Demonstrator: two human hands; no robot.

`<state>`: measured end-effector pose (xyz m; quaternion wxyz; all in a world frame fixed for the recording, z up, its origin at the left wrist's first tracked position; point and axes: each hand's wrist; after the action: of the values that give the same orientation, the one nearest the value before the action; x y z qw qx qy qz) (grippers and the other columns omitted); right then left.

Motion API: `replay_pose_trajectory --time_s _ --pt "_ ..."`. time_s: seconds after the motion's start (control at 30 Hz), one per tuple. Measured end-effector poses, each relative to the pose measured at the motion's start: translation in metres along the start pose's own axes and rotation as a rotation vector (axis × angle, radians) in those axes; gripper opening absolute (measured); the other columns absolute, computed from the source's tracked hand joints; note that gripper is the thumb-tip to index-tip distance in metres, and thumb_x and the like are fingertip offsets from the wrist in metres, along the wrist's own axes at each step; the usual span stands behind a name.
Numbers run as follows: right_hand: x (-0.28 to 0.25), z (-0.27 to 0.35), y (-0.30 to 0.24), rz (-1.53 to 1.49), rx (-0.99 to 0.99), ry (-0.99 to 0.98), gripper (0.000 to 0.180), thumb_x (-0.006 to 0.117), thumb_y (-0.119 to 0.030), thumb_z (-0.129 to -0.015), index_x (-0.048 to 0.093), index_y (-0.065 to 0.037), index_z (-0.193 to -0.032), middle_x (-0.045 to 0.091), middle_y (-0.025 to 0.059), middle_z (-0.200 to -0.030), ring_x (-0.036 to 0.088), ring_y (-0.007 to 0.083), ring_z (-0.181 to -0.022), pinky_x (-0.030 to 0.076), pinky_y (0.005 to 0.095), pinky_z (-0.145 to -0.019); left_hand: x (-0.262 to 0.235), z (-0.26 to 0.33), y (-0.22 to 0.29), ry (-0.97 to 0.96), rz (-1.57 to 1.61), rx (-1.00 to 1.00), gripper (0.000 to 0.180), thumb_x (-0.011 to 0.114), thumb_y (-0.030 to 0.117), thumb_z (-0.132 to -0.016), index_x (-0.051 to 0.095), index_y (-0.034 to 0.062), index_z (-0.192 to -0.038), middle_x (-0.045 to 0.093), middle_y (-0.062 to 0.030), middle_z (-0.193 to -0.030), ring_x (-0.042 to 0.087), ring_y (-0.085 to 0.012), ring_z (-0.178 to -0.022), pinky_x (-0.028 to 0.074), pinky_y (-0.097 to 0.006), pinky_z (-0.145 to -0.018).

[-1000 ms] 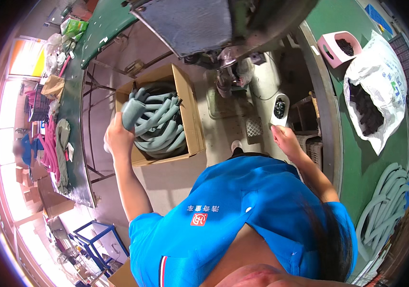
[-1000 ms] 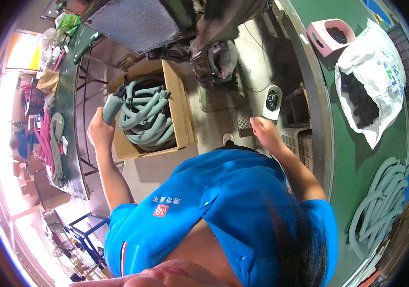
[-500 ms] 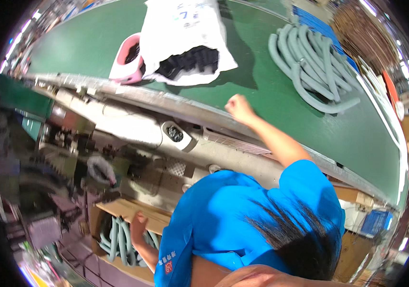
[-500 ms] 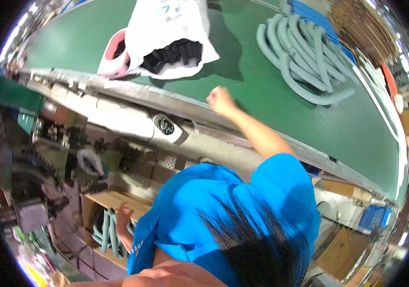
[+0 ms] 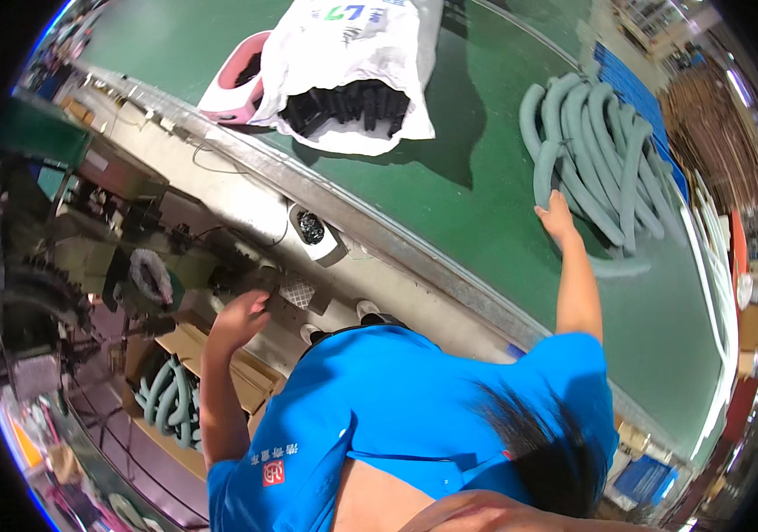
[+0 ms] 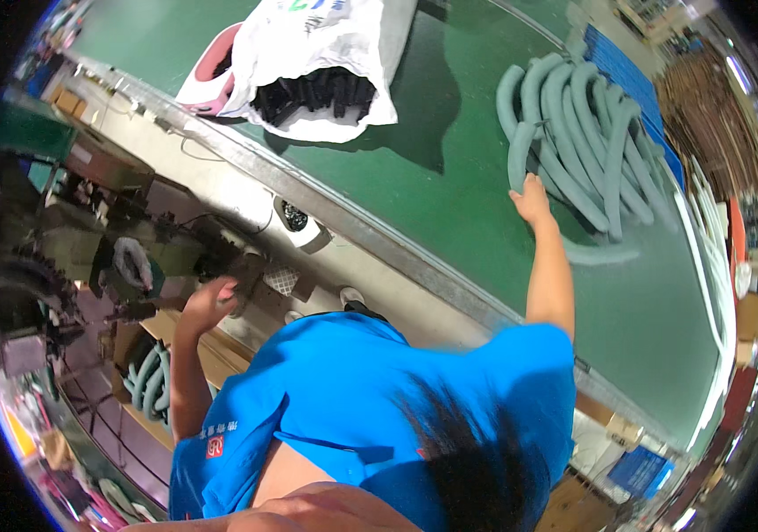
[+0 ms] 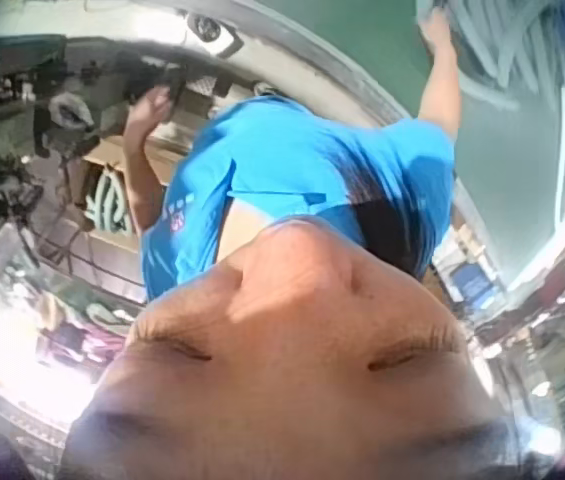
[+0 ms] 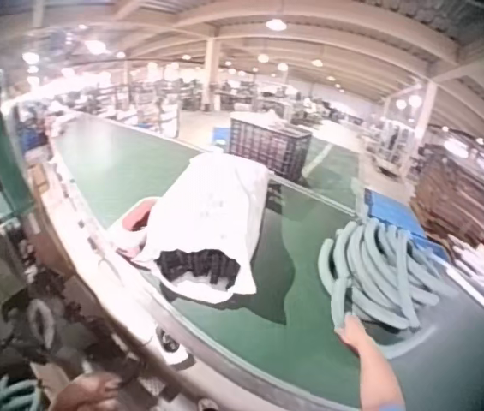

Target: The person repeatedly picks up gray foam tubes and black plastic connectors, then inserts the connectors into the tube ends using a machine press. The person handles the parts one at a time and places the assembled units into a cardboard box.

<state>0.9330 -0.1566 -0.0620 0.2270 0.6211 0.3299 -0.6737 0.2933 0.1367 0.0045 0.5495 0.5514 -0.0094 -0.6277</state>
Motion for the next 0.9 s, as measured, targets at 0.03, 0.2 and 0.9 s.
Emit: replay_pose_trajectory --time_s 0.03,0.2,0.9 --pt "-0.009 -0.001 -0.029 -0.079 -0.113 0.136 0.051 0.064 -0.028 -0.082 0.045 0.008 -0.113 0.047 0.0302 -0.117 0.047 0.044 -0.11 0.041 0.044 -0.093 -0.007 -0.015 0.033 -0.085 0.129 0.068 0.042 0.066 0.013 -0.078 0.055 0.0059 -0.118 0.063 -0.0138 -0.108 0.063 -0.0245 -0.097 0.049 -0.034 -0.084" --pt "-0.107 0.089 -0.295 -0.477 -0.441 -0.016 0.034 0.059 -0.024 -0.082 0.055 0.007 -0.096 0.052 0.0271 -0.105 0.053 0.0425 -0.093 0.04 0.046 -0.091 -0.01 -0.04 0.178 0.173 0.537 0.515 0.066 0.072 0.017 -0.081 0.038 -0.0003 -0.134 0.055 -0.014 -0.121 0.051 -0.0235 -0.119 0.041 -0.038 -0.099" --pt "0.127 -0.194 -0.397 -0.331 -0.212 -0.136 0.034 0.056 -0.032 -0.084 0.05 -0.016 -0.114 0.058 0.0264 -0.109 0.061 0.0422 -0.097 0.051 0.0486 -0.08 -0.066 0.224 0.109 0.867 0.327 -0.264 0.053 0.074 0.012 -0.06 0.056 -0.0009 -0.108 0.06 -0.0117 -0.083 0.059 -0.0164 -0.075 0.047 -0.029 -0.072"
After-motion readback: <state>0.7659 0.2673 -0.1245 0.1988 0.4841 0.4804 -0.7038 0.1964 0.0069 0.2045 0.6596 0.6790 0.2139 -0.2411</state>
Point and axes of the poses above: each hand's wrist, its own z-axis away from the middle knuckle, its own x-axis out of the palm, y = z × x
